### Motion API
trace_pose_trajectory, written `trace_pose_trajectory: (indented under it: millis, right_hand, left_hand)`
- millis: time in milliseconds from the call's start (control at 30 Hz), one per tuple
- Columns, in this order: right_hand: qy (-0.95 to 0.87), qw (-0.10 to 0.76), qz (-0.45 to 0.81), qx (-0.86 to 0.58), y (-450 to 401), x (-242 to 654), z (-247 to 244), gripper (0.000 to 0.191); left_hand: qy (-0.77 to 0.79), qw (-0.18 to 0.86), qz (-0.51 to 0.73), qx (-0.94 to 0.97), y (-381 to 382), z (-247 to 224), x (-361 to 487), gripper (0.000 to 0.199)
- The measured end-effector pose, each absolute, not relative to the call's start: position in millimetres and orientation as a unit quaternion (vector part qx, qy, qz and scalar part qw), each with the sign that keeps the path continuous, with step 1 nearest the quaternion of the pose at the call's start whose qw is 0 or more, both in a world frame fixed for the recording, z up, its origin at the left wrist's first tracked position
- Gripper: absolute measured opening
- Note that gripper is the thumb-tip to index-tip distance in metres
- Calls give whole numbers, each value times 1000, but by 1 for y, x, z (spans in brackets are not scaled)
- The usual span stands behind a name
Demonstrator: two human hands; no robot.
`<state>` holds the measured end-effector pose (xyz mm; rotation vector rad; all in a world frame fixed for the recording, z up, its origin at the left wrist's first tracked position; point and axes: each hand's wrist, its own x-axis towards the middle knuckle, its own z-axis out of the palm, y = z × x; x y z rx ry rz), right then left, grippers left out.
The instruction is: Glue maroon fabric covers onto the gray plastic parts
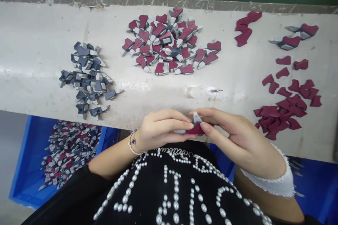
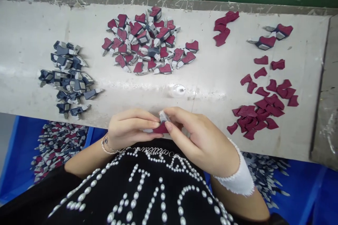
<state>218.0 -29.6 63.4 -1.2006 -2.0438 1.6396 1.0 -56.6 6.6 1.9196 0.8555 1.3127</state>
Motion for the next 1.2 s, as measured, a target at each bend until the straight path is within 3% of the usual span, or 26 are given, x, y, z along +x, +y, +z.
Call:
trace_pose_trajectory:
  millis: [633, 833, 1000, 1200]
  right_hand:
    - [-719, 97, 528, -441, -31, 214, 67, 10]
    - [-742, 144, 499, -425, -36, 210, 63, 11]
    - [-787, 152, 446, -399, -37, 208, 59, 19]
    - [-841, 128, 405, -334, -33, 214, 59, 24]
  left_hand:
    - [321, 326, 477, 750, -62, 6, -2, 29]
    - [364, 352, 488, 711, -56, 7, -2, 24]
    - [414, 340, 427, 728, -60, 5, -2, 31]
    - [426, 423, 356, 717, -63, 15, -1, 16]
